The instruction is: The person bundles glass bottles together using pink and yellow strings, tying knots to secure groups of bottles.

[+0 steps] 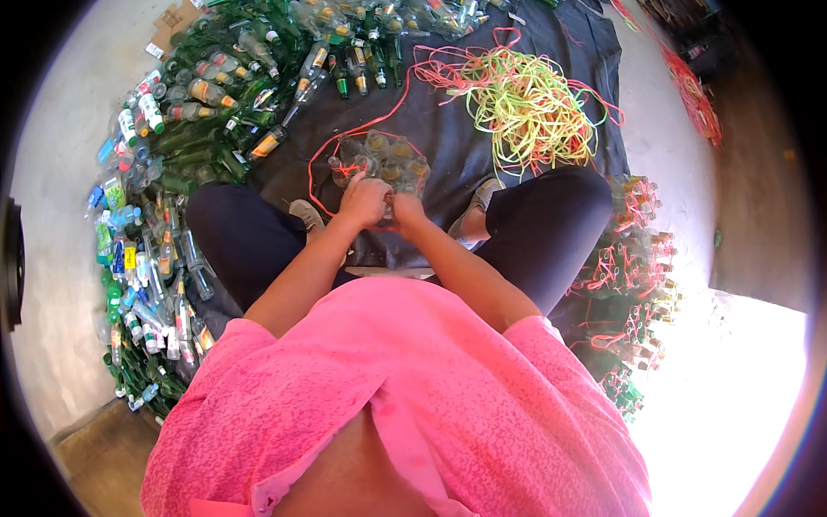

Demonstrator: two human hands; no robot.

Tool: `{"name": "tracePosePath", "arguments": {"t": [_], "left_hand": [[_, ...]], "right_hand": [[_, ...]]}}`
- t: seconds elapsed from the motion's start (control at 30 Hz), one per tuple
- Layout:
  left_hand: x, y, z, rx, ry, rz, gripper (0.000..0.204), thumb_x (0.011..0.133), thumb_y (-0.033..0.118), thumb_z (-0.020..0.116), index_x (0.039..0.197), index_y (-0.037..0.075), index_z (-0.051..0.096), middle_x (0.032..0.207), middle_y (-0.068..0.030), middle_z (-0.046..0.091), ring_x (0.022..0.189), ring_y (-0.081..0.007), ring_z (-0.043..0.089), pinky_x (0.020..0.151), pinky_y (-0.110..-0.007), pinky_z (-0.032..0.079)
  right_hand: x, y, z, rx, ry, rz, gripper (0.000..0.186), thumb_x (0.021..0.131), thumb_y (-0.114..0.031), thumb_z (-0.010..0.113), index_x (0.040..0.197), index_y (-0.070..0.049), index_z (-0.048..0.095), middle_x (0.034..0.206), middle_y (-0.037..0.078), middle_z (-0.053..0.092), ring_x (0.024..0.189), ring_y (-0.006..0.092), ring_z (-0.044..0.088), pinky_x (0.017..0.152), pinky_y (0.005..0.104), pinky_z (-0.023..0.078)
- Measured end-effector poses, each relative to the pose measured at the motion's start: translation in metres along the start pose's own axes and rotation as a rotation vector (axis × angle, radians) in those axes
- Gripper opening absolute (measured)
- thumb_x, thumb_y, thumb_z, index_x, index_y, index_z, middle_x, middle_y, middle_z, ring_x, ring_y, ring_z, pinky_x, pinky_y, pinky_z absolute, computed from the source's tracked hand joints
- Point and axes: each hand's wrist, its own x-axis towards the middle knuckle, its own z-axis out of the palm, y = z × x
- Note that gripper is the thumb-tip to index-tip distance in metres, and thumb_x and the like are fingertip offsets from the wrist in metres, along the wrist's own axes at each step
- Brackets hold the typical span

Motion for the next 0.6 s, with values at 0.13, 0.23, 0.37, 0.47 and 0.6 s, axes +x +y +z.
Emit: {"name": "tracePosePath", "arguments": {"t": [0.13,0.23,0.37,0.47,0.6], "left_hand": [[0.000,-0.007,-0.008,-0.041,-0.016,0.040,0.019,0.073,0.027,0.070,0.087,0.014,0.070,0.092,-0.0089,0.070,0.096,-0.0257,0.065,0.104,-0.046,0.037],[-0.001,-0.004,-0.008,-0.067,0.039,0.051,0.019,0.075,0.026,0.070,0.088,0.013,0.071,0.092,-0.0089,0.070,0.097,-0.0267,0.064,0.105,-0.046,0.036],[0.000,-0.003,-0.002,-0.146,0.011,-0.032,0.019,0.082,0.019,0.062,0.097,0.013,0.072,0.099,-0.0088,0.071,0.101,-0.0251,0.063,0.108,-0.045,0.032],[0.001,-0.006,0.001,-0.130,0.031,0.014,0.019,0.083,0.020,0.062,0.097,0.013,0.072,0.099,-0.0085,0.071,0.101,-0.0255,0.064,0.108,-0.045,0.033],[0.009,-0.010,0.002,-0.093,-0.057,0.075,0.018,0.079,0.023,0.064,0.092,0.015,0.073,0.094,-0.0089,0.071,0.097,-0.0272,0.065,0.107,-0.048,0.034]], "right_hand": [[-0.043,-0.032,0.017,-0.011,0.045,0.040,0.007,0.079,-0.011,0.059,0.083,-0.007,0.055,0.067,0.004,0.048,0.049,0.0170,0.045,0.052,0.0422,0.053],[-0.044,-0.034,0.017,0.028,0.027,0.068,0.006,0.079,-0.011,0.059,0.084,-0.008,0.056,0.065,0.003,0.047,0.049,0.0157,0.044,0.052,0.0420,0.053],[-0.025,-0.019,0.009,0.033,-0.011,0.017,0.009,0.079,-0.010,0.058,0.087,-0.007,0.058,0.064,0.003,0.047,0.049,0.0161,0.045,0.052,0.0432,0.053],[-0.018,-0.013,-0.002,-0.106,-0.017,0.040,0.017,0.080,-0.015,0.061,0.091,-0.003,0.068,0.081,0.013,0.062,0.067,0.0231,0.058,0.056,0.0385,0.047],[-0.016,-0.011,-0.010,-0.513,-0.038,-0.166,0.022,0.084,-0.021,0.060,0.092,-0.002,0.069,0.081,0.011,0.062,0.067,0.0249,0.059,0.055,0.0406,0.049]]}}
